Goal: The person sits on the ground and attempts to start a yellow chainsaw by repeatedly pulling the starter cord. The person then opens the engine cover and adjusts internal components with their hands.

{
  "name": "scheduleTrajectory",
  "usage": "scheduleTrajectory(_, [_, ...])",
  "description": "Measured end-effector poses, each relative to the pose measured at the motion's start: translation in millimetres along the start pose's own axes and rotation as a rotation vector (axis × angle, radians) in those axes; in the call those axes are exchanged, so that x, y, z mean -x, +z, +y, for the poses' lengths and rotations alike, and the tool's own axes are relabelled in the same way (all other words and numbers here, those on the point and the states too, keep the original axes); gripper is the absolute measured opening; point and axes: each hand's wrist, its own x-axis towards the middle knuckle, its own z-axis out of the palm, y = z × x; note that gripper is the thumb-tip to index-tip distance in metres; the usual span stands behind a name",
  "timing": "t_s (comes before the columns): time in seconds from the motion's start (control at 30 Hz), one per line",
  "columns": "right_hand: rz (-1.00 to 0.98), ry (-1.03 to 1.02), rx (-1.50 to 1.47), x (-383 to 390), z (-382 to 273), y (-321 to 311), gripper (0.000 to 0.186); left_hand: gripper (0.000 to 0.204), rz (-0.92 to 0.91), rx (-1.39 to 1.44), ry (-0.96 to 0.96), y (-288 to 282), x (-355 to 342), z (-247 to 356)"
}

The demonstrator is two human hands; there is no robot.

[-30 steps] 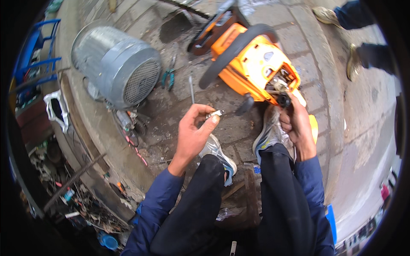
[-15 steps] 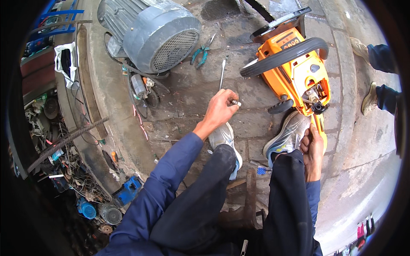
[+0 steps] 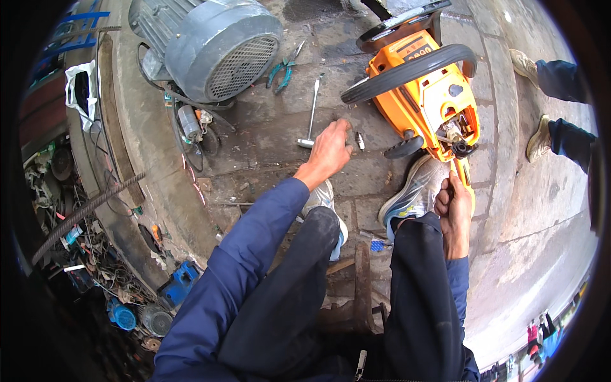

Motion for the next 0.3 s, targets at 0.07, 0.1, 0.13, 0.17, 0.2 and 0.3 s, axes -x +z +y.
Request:
scheduleTrajectory(0.07, [-0.012,0.010,-0.002,0.2,-1.2,-4.4,0.028,0.041,0.033,0.016,-0.017,-4.4,4.6,0.1])
scheduleTrajectory(0.1, [-0.017,0.012,-0.002,1.2,0.0,-7.9,0.027,0.040,0.051,0.037,-0.017,-8.0,9.7,-2.3])
scheduleTrajectory(0.13, [0.012,-0.067,0.020,0.4,2.3,-7.8,0.029,0.038,0.073,0.059,-0.020,-12.4,17.0,-5.1])
scheduleTrajectory(0.17, [0.034,-0.079,0.051,2.6,4.7,-14.2,0.029,0.036,0.089,0.077,-0.007,-15.6,23.6,-4.7])
scheduleTrajectory(0.2, [0.044,-0.092,0.078,8.2,7.5,-22.5,0.029,0.034,0.116,0.086,0.004,-26.3,35.1,-2.7])
scheduleTrajectory(0.3, [0.061,-0.202,0.305,38.0,30.3,-56.7,0.028,0.025,0.264,0.059,0.037,-60.2,103.0,-12.1])
